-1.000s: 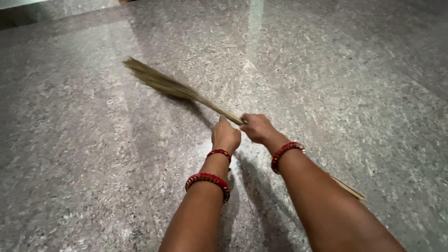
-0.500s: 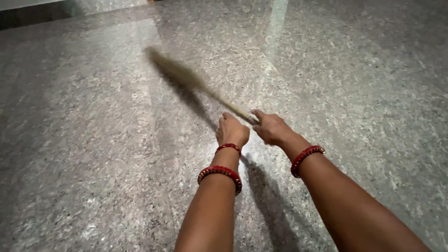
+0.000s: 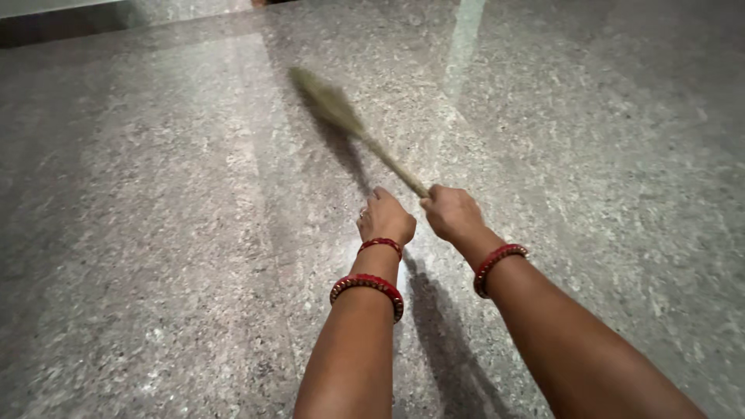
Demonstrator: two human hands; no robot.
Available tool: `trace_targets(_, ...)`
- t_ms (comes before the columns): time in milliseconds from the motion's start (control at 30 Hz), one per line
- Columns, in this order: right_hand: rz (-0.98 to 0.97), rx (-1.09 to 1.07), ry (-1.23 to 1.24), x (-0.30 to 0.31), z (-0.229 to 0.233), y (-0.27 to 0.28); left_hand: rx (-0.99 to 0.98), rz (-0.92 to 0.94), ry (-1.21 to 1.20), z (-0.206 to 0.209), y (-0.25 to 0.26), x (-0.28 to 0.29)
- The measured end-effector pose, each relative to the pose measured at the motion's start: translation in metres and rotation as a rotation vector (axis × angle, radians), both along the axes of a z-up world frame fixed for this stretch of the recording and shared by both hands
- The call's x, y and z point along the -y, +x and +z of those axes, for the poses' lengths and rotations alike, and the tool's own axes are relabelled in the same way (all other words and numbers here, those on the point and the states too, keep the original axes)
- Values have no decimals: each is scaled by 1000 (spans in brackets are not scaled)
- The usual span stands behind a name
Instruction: The person sweeps the tiled floor using a short broom while sitting on the ground, moving the broom in short strokes across the surface.
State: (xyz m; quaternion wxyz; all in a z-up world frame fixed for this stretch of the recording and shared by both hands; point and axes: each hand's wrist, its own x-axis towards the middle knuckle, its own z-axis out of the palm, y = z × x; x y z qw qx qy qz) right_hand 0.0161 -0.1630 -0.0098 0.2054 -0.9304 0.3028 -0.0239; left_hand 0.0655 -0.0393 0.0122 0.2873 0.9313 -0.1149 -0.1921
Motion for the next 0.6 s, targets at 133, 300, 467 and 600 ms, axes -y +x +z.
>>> trace_targets(133,48,-106,20,10,-5,-6,-2,-94,-6,-10,-9,15)
trace_targets(300,-124,-91,-36,34,-4,-18,45,-210,64,-13,-10,18)
trace_targets(467,-155,-55,-69,18,19,-17,73,-199,113,-12,0,8)
trace_targets(600,45,-104,-183,1,22,-13,147,-196,131,-18,3,8)
